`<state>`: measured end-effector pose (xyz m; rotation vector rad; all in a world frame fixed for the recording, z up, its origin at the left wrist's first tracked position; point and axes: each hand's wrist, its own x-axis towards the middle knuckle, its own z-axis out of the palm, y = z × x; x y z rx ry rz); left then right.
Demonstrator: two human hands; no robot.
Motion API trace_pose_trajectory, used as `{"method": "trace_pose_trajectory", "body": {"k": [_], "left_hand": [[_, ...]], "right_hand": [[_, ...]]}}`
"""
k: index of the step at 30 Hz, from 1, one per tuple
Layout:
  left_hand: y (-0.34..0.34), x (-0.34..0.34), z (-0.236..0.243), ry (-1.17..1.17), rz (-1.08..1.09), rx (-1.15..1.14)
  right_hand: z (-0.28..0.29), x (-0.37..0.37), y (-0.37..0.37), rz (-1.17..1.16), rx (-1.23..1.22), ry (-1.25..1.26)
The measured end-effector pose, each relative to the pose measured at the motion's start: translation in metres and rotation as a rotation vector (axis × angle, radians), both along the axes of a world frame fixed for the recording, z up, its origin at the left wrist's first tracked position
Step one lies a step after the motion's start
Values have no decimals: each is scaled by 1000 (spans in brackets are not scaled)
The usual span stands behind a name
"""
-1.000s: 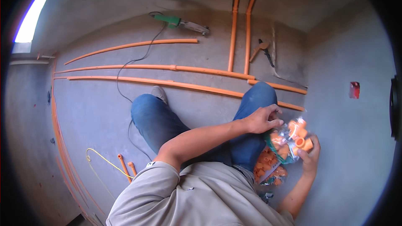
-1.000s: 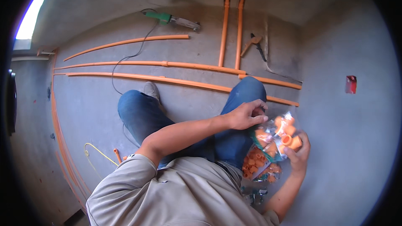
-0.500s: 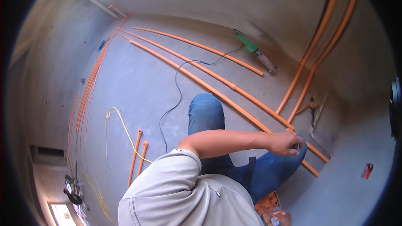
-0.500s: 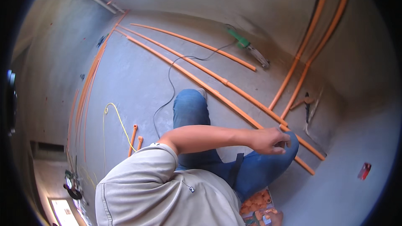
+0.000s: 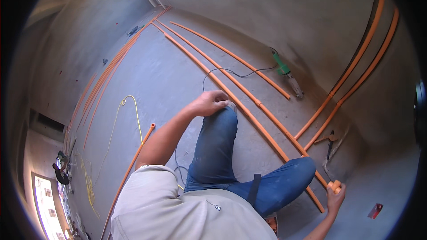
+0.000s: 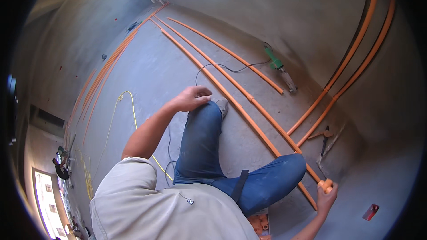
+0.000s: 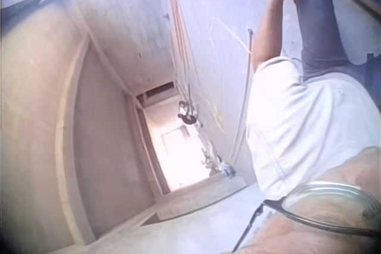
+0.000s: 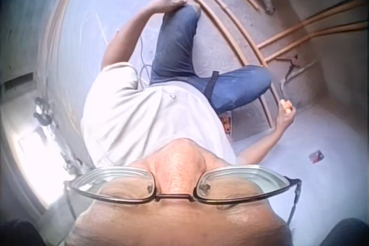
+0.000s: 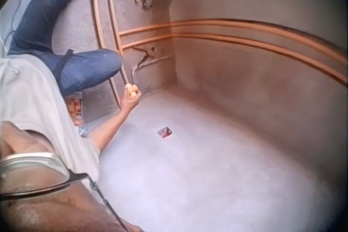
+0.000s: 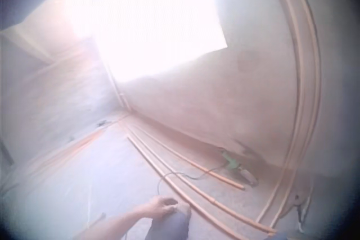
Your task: The person positions orange conduits on the floor, selects a coupling from a plastic bag, and uses a heating tool to join a conduit section to the coupling.
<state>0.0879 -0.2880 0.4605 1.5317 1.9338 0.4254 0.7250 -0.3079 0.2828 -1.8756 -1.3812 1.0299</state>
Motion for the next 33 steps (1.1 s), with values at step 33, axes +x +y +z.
{"method": "trace_pose_trajectory", "body": {"k": [33], "left_hand": [[241, 227, -445, 29, -1131, -77]], "right_hand": [[-38, -65, 140, -5, -868, -238]]}}
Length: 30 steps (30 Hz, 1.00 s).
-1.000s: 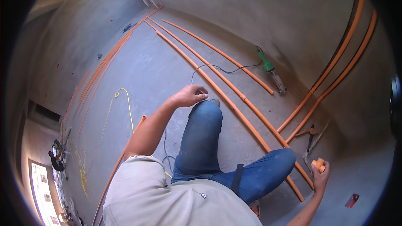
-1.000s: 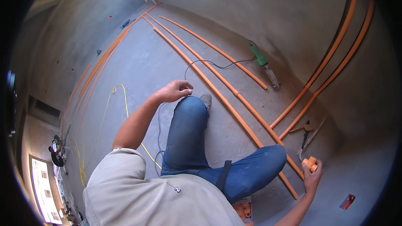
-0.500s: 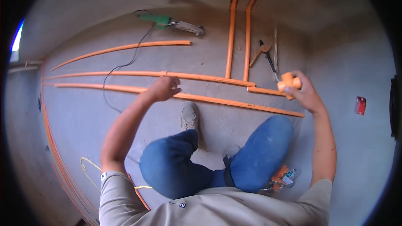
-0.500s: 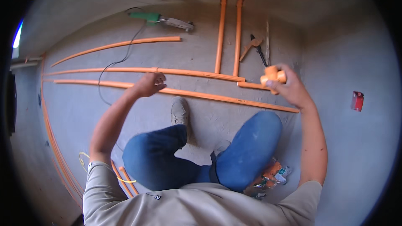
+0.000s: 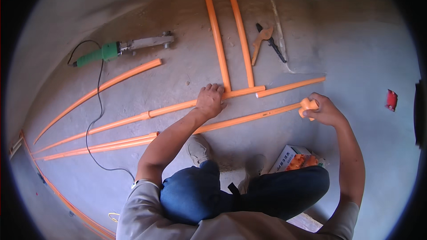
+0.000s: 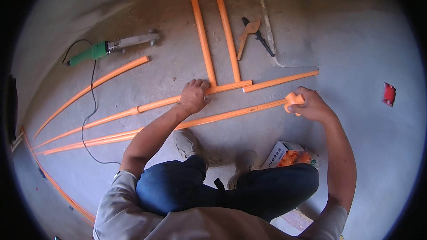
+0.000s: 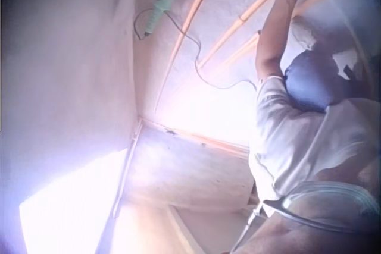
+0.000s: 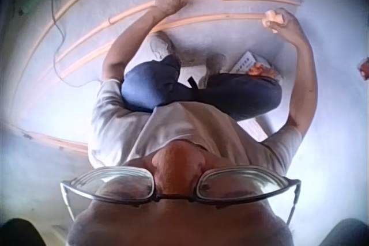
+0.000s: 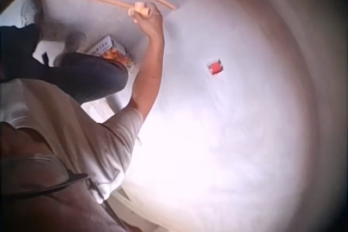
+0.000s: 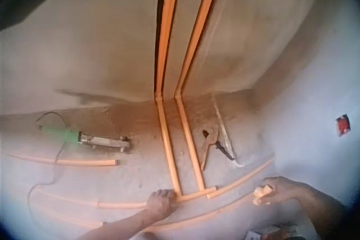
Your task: The person positions orange conduits on the floor, selects a coupling from a plastic bag, and uses a heating tool to join a conduit section to the coupling.
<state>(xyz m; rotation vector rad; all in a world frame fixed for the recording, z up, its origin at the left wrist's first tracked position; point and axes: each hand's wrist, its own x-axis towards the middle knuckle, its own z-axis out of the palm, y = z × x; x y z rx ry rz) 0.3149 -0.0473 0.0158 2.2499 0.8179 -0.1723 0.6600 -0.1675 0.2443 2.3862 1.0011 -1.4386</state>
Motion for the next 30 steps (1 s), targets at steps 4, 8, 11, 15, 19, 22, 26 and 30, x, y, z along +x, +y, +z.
{"method": "trace_pose_trajectory", "body": {"k": [4, 8, 11, 15, 19, 22, 26, 30], "left_hand": [[5, 6, -5, 60, -4, -23], [7, 11, -6, 109, -68, -86], [23, 5, -6, 169, -174, -128], [51, -15, 0, 138, -298, -40], [39, -24, 26, 235, -258, -52], [12, -33, 23, 171, -84, -93], [-2, -27, 5, 77, 85, -29], [-12, -8, -9, 28, 149, -3]], "right_hand": [[10, 13, -14, -224, 102, 134], [-60, 12, -13, -225, 196, 134], [-155, 15, -1, -256, 303, 162], [-212, 9, 35, -404, 331, 178], [-225, 27, 37, -165, 328, 66], [-218, 25, 44, 393, 586, -420], [-165, -29, 81, 384, 457, -386], [-180, -80, 86, 293, 532, 31]]}}
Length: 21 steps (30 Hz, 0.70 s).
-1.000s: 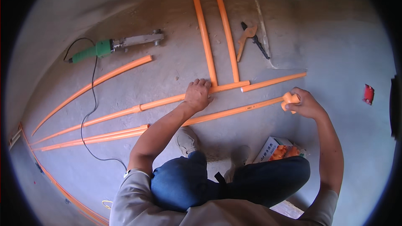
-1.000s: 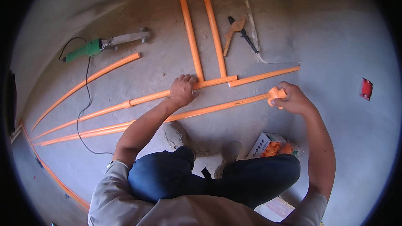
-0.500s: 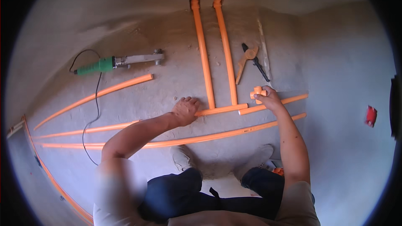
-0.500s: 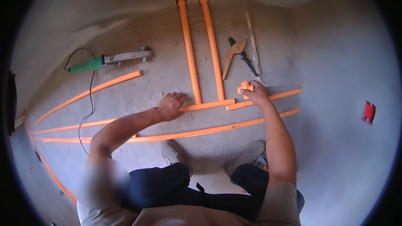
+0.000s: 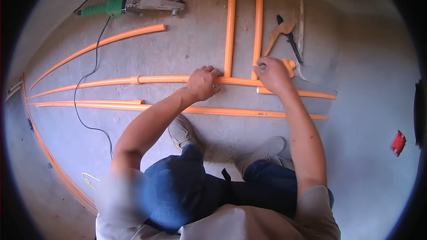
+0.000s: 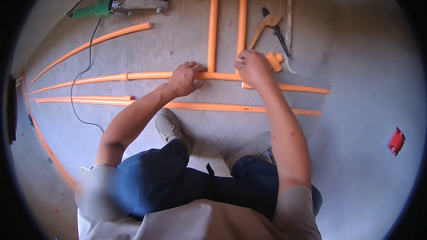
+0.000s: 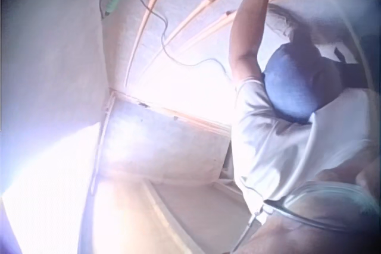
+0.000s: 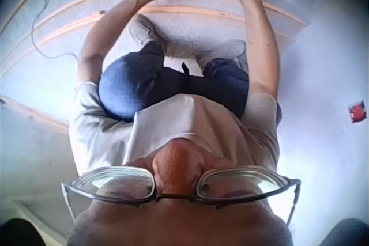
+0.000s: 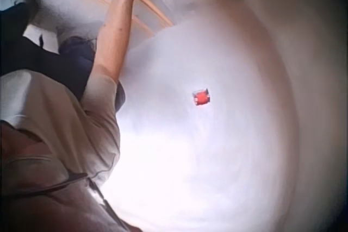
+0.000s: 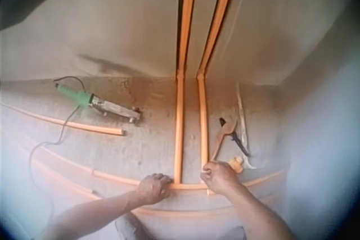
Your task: The person positions orange conduits on the floor, selects a coupling from a plastic bag, and uses a heating tool to join a conduit section to the coupling.
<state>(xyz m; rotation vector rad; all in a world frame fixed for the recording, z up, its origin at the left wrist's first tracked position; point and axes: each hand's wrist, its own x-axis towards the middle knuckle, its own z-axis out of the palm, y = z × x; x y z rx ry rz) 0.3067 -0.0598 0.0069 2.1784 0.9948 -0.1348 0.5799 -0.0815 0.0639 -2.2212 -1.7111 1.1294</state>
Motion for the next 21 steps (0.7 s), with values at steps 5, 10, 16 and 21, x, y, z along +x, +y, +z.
{"method": "trace_pose_trajectory", "body": {"k": [5, 10, 16, 21], "left_hand": [[3, 9, -17, -92, -36, 1], [0, 7, -18, -142, 20, -14], [1, 3, -24, -180, 23, -26], [0, 3, -25, -181, 38, -25]], "right_hand": [[-40, -51, 9, -100, -160, 96], [-47, -71, 14, -101, -287, 58], [-61, -79, 24, -123, -342, -3], [-64, -82, 23, -174, -342, -34]]}}
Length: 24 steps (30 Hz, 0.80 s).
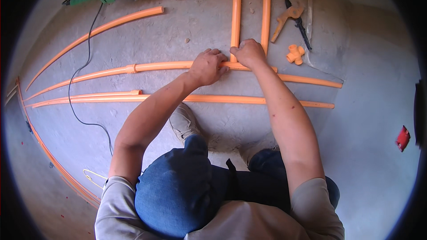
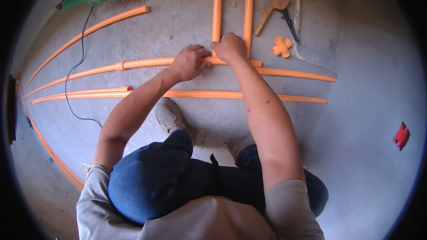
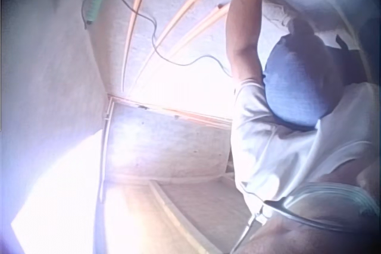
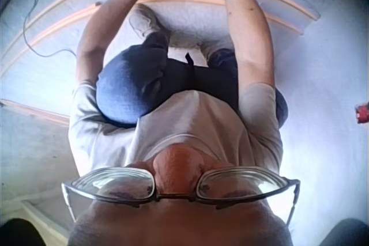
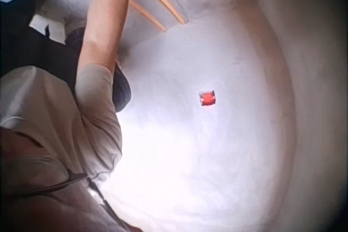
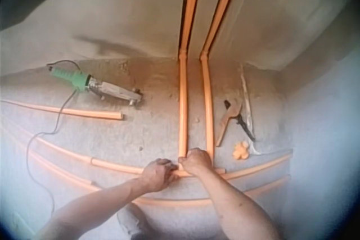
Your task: The person positions orange conduits on the floor, selects a coupling from a plastic bag, and uses a heating tool to join a conduit section to the coupling.
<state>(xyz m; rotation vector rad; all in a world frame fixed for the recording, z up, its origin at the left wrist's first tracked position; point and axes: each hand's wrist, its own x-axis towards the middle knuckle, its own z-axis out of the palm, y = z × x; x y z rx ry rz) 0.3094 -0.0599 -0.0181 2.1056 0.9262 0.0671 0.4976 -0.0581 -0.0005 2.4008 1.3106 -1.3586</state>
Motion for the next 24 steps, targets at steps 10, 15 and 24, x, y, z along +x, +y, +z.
{"method": "trace_pose_trajectory", "body": {"k": [10, 15, 24], "left_hand": [[5, 6, -4, 33, -14, -48], [8, 8, -5, 85, -9, -79], [18, 20, 8, 234, 6, -252]], "right_hand": [[7, 3, 3, 0, -26, 39], [8, 3, 4, -7, -33, 44], [6, 3, 4, 26, -41, 38]]}}
